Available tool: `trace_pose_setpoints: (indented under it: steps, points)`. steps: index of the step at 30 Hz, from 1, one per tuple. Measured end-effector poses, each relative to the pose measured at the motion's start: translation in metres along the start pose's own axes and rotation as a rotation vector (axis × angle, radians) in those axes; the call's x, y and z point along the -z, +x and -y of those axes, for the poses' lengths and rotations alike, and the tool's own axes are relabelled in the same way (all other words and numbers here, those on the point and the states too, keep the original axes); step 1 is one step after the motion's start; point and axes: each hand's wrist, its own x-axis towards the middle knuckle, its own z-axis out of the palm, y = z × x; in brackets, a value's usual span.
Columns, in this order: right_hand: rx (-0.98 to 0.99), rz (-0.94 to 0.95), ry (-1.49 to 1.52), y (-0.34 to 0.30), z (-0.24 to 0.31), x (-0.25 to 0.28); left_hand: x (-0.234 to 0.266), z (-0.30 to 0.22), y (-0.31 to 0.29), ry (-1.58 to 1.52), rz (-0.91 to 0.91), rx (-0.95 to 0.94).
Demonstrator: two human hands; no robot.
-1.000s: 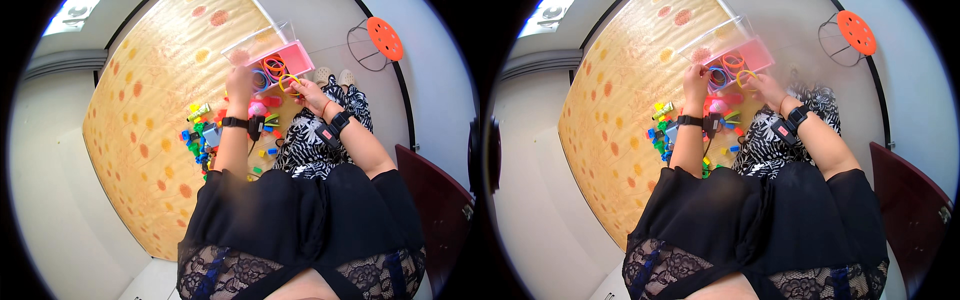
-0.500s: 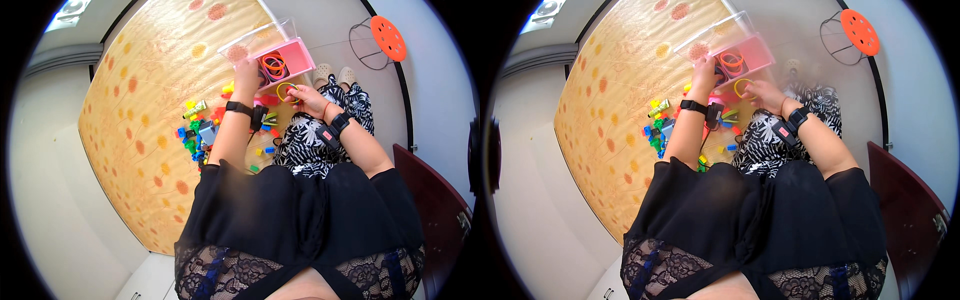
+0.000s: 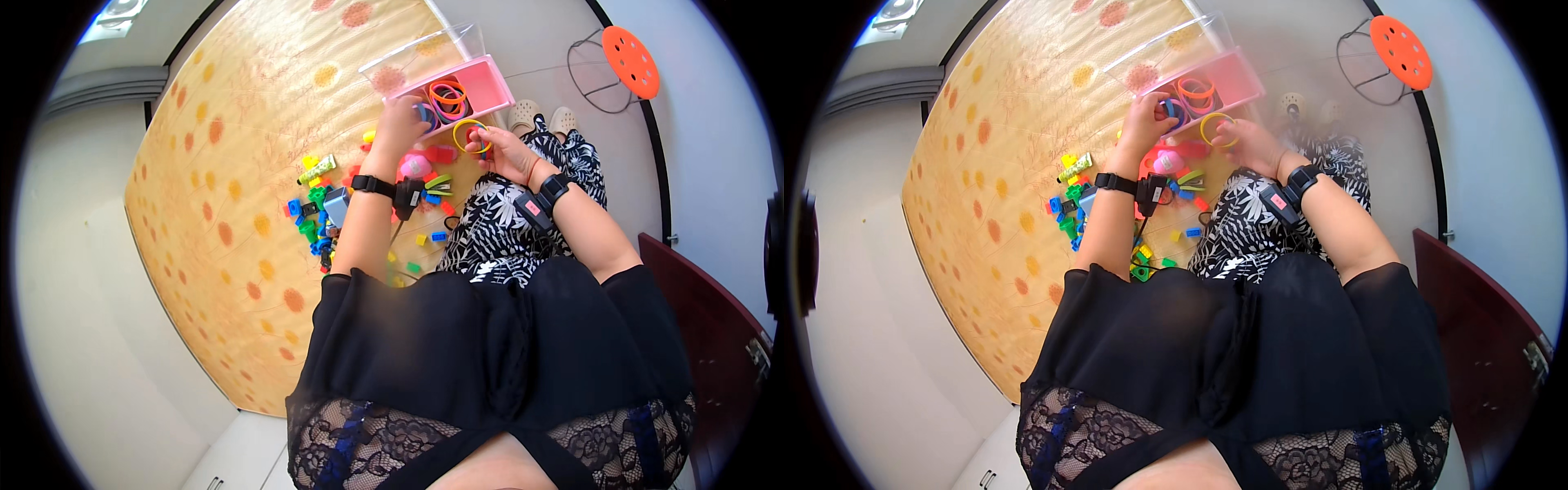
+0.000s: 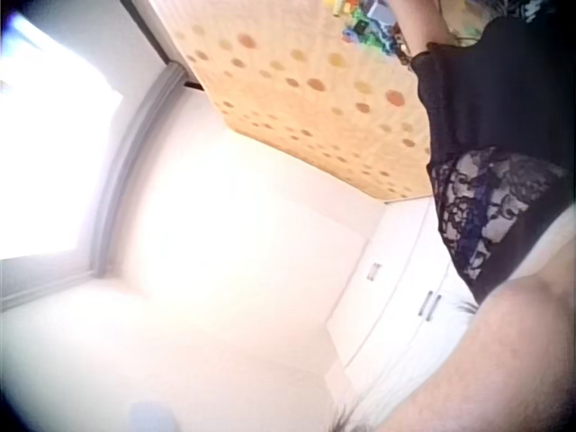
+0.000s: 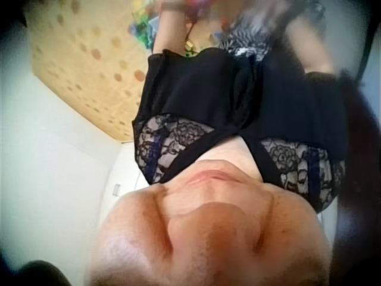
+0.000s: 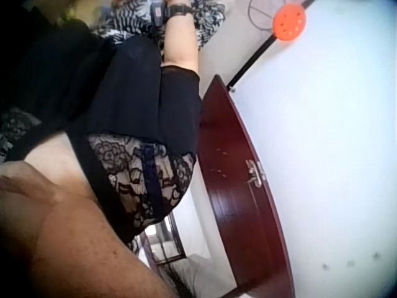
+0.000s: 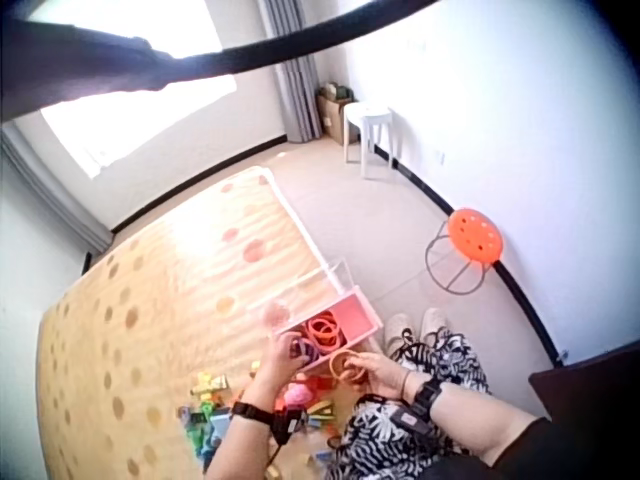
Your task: The person sorts various plastic blocks and toys from a pile on the floor into a small pink plastic container and a cardboard box.
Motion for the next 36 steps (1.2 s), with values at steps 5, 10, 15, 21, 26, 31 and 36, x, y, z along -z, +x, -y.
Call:
trace_pose_setpoints:
  steps: [5,10,15,21,26,31,36]
  points:
    - [-0.014,-0.03,0.072,-0.006,0.002,-0.005,-0.014,0.015,-0.006,0.013,-0.039,-0.108]
    - [-0.014,0.002,0.085,-0.003,-0.001,0.002,0.0,-0.003,-0.001,0.117,-0.097,-0.105]
    - [-0.005,-0.017,0.098,-0.004,-0.001,0.003,-0.014,0.002,-0.003,0.271,-0.124,-0.141]
    - [0.055,0.01,0.077,-0.006,-0.003,0.002,0.009,-0.033,-0.007,0.174,-0.144,-0.21]
    - [0.013,0.06,-0.109,-0.009,0.001,-0.008,-0.021,-0.051,-0.034,-0.261,0.121,0.116]
    - [-0.022,0.06,-0.191,-0.01,-0.001,-0.008,-0.036,-0.055,-0.047,-0.455,0.098,0.366]
    - [-0.021,0.101,-0.097,-0.001,-0.006,0.008,-0.016,-0.041,-0.039,-0.211,-0.193,0.204]
